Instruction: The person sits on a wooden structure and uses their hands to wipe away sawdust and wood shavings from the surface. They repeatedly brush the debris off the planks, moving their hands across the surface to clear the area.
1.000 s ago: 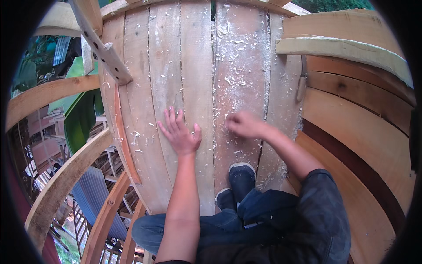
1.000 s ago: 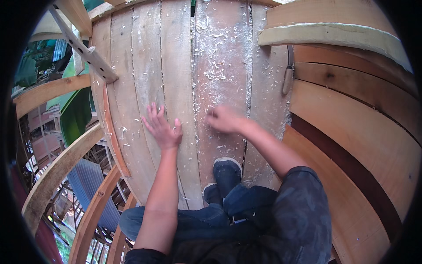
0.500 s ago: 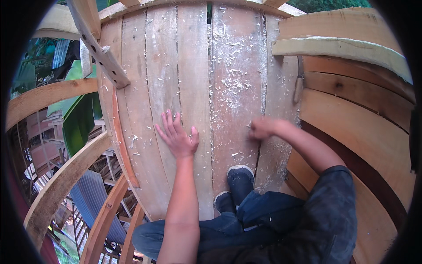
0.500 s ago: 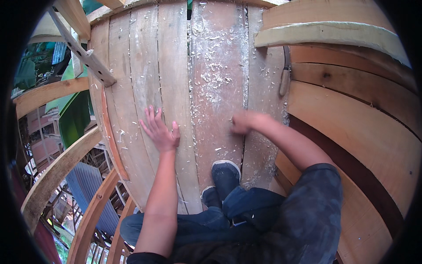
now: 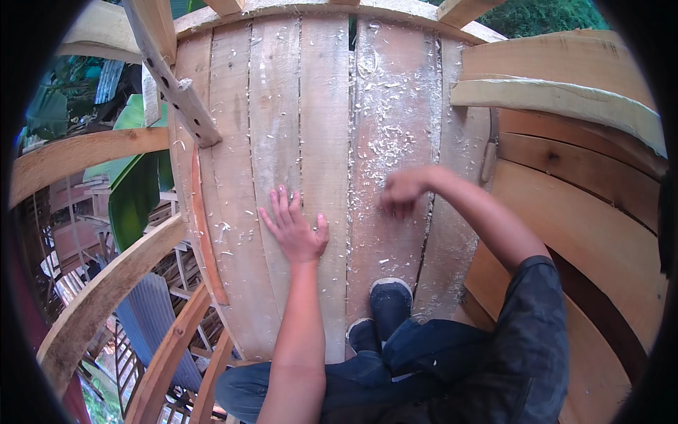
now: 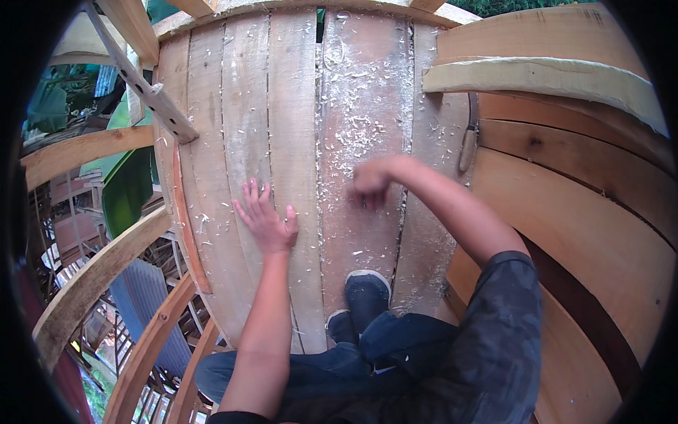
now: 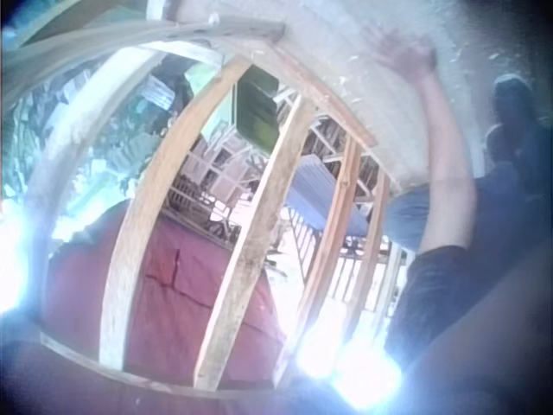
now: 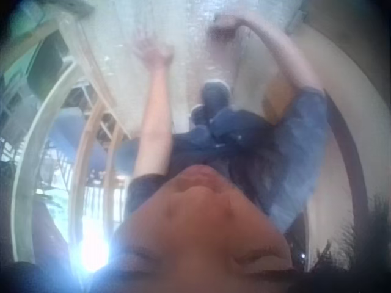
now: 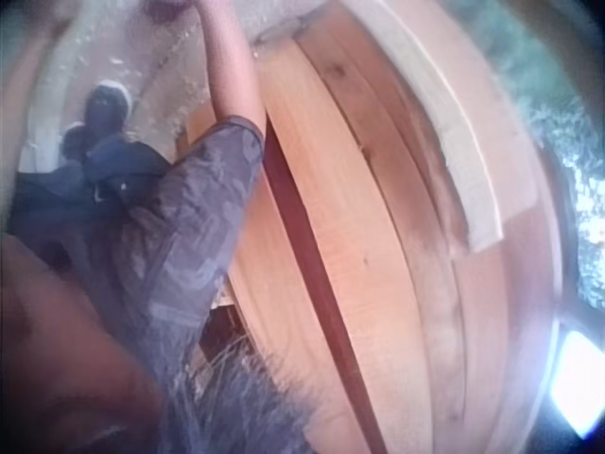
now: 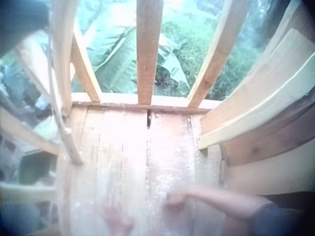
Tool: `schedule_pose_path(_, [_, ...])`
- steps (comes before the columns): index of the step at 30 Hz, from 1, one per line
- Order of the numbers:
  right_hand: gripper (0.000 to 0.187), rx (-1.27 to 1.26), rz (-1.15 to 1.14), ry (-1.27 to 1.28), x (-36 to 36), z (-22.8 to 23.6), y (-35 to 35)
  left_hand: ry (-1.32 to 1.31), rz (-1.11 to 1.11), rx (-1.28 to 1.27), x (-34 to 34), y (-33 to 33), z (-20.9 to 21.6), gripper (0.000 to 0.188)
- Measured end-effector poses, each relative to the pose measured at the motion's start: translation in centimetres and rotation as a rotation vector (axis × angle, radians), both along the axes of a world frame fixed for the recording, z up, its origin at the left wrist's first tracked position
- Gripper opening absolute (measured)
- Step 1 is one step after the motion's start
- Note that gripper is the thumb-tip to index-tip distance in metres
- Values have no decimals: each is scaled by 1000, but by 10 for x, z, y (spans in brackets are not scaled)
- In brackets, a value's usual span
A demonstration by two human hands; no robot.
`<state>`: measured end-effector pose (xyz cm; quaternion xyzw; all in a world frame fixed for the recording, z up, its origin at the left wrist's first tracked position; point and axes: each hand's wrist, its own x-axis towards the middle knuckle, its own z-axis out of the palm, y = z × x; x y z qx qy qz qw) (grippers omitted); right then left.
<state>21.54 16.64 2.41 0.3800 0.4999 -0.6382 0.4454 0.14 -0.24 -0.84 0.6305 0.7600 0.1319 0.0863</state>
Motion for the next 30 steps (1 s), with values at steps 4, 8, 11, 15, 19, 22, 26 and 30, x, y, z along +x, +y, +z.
schedule_pose_path(4, [32, 974, -142, 155, -23, 30, 53, -9, 14, 13, -1, 0, -1, 57])
schedule_pose_path(8, [33, 805, -382, 376, -21, 29, 41, -5, 16, -2, -1, 0, 0, 57])
schedule_pose_path(11, [34, 143, -55, 389, -33, 29, -24, 0, 21, -5, -6, -3, -1, 56])
schedule_pose_path(15, [40, -346, -38, 358, -33, -6, -101, -24, 4, -1, 1, 2, 0, 56])
schedule_pose_path(19, [51, -123, -58, 327, -48, 4, -42, -19, 14, 3, -3, -3, -1, 56])
schedule_pose_path(22, [45, 625, -194, 304, -37, 31, 35, -10, 14, -11, -3, -2, -1, 56])
schedule_pose_path(26, [35, 817, -636, 371, -4, 39, 85, -18, 11, -23, -2, -1, 1, 57])
schedule_pose_path(30, [34, 188, -199, 189, 0, 30, 73, -22, 12, -6, -3, 0, 0, 57])
